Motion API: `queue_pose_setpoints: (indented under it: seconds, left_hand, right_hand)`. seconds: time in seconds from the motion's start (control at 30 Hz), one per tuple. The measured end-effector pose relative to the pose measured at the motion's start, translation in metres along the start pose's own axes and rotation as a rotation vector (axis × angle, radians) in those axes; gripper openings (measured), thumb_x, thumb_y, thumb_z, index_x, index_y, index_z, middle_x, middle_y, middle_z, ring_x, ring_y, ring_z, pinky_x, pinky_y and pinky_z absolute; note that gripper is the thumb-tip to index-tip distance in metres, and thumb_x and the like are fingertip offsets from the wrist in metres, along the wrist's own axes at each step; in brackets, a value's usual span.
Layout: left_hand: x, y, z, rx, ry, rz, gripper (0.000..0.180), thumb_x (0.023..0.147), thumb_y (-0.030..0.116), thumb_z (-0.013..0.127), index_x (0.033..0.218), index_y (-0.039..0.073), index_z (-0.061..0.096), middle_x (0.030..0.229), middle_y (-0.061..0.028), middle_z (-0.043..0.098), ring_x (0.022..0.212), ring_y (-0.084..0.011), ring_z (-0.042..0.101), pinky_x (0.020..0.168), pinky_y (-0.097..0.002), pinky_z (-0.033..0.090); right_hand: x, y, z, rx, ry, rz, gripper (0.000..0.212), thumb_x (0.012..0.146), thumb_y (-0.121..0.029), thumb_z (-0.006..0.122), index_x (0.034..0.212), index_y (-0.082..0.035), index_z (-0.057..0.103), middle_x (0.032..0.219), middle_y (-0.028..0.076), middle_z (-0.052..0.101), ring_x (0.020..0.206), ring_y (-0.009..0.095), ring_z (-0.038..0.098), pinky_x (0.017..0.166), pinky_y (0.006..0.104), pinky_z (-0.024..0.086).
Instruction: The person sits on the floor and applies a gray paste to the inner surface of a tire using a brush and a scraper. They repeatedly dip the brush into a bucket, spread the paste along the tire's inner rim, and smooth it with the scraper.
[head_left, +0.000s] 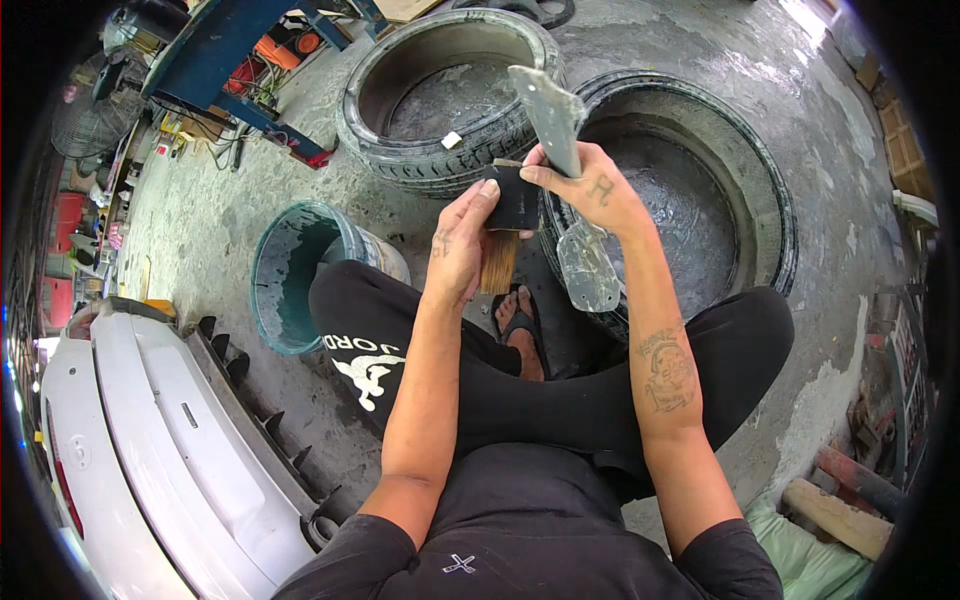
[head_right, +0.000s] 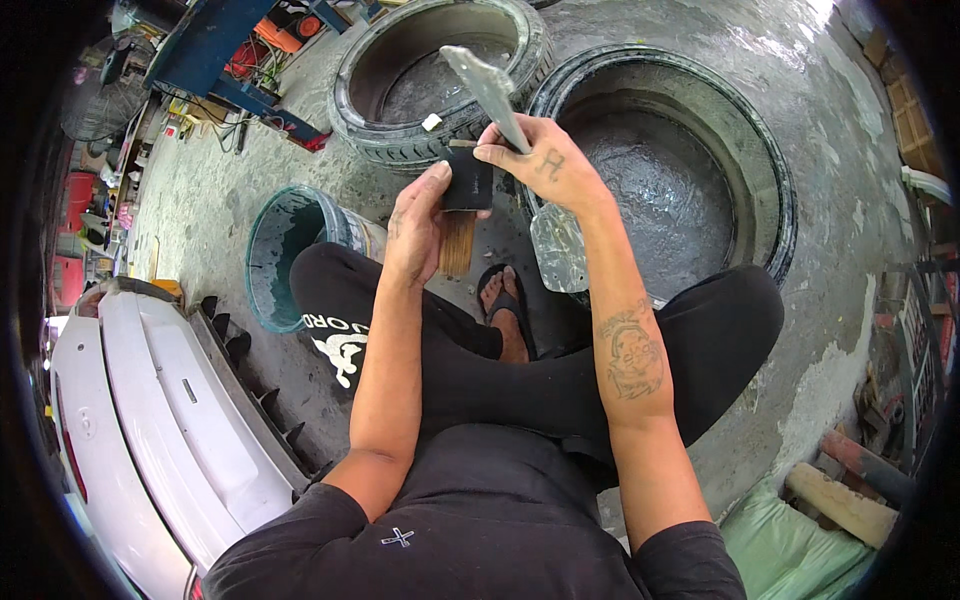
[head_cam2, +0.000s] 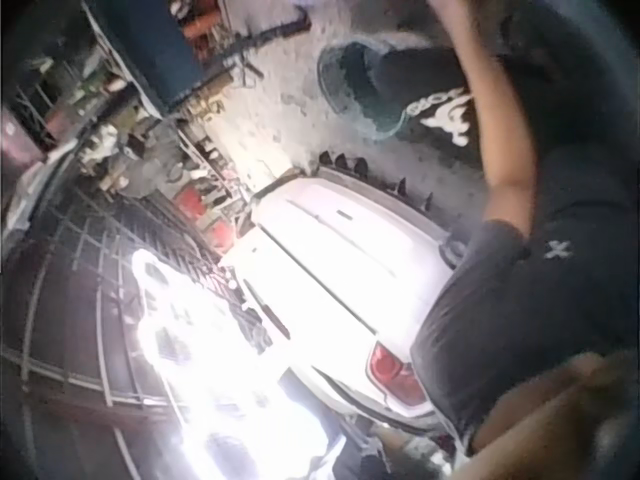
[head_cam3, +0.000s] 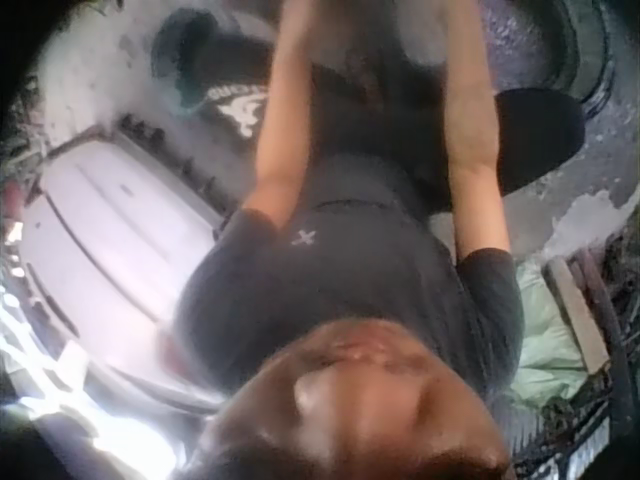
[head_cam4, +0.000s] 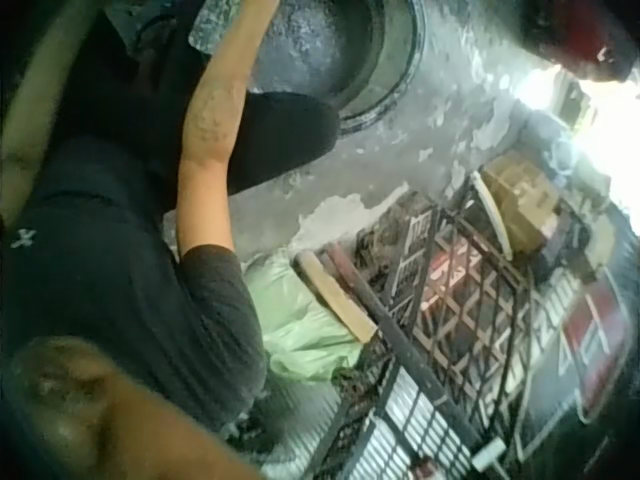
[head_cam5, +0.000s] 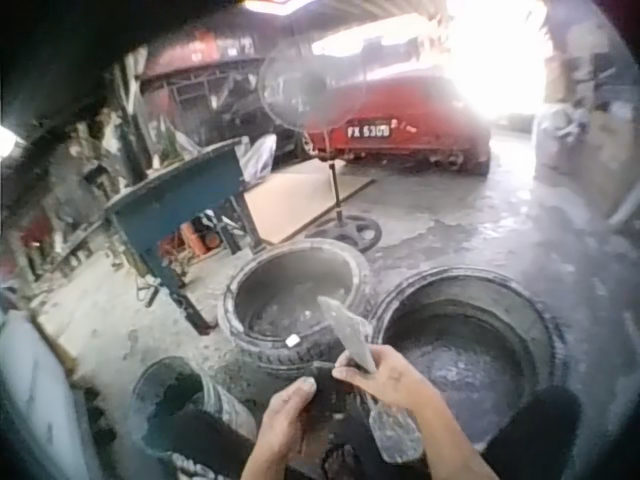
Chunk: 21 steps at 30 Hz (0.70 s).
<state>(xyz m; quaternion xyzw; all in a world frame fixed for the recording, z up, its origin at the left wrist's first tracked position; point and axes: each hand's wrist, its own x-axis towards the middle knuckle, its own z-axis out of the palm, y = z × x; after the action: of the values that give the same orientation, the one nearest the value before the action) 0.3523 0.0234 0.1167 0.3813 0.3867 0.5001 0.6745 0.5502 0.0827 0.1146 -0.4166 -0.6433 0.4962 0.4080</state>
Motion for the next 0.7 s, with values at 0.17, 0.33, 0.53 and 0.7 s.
queue_pose_setpoints:
  seconds: [0.17,0.33,0.53,0.7]
  left_hand:
    - [-0.001,-0.004,0.001,-0.089,-0.003,0.067,0.038,0.109,0.029,0.053,0.128,-0.002,0.062,0.105,-0.0078,0.070,0.090,-0.0150,0.069,0.077,-0.0330,0.061]
    - [-0.003,-0.004,0.007,-0.199,0.078,0.004,0.042,0.109,0.035,0.052,0.126,-0.002,0.062,0.107,-0.0108,0.071,0.090,-0.0198,0.071,0.076,-0.0379,0.062]
    - [-0.001,-0.004,0.010,-0.272,0.118,-0.043,0.040,0.109,0.035,0.051,0.125,0.000,0.063,0.107,-0.0111,0.072,0.091,-0.0207,0.071,0.076,-0.0399,0.063]
    - [0.001,-0.003,-0.002,-0.226,0.118,-0.077,0.033,0.107,0.027,0.052,0.124,0.000,0.063,0.106,-0.0129,0.072,0.092,-0.0216,0.071,0.078,-0.0383,0.062]
  right_hand:
    - [0.000,-0.004,0.005,0.040,0.012,-0.016,0.026,0.091,-0.026,0.080,0.101,-0.003,0.071,0.084,0.000,0.065,0.083,0.011,0.057,0.079,0.0296,0.048]
    - [0.001,-0.005,0.008,0.066,0.051,-0.059,0.024,0.094,-0.023,0.077,0.107,-0.003,0.072,0.092,0.003,0.070,0.091,0.012,0.062,0.087,0.0310,0.050]
    - [0.001,-0.005,0.010,-0.007,0.110,0.001,0.022,0.096,-0.021,0.074,0.109,-0.003,0.074,0.098,0.005,0.073,0.095,0.014,0.065,0.091,0.0327,0.050]
    - [0.001,-0.007,-0.003,0.026,0.197,-0.089,0.022,0.096,-0.022,0.074,0.107,-0.003,0.075,0.098,0.005,0.073,0.096,0.014,0.065,0.091,0.0322,0.051]
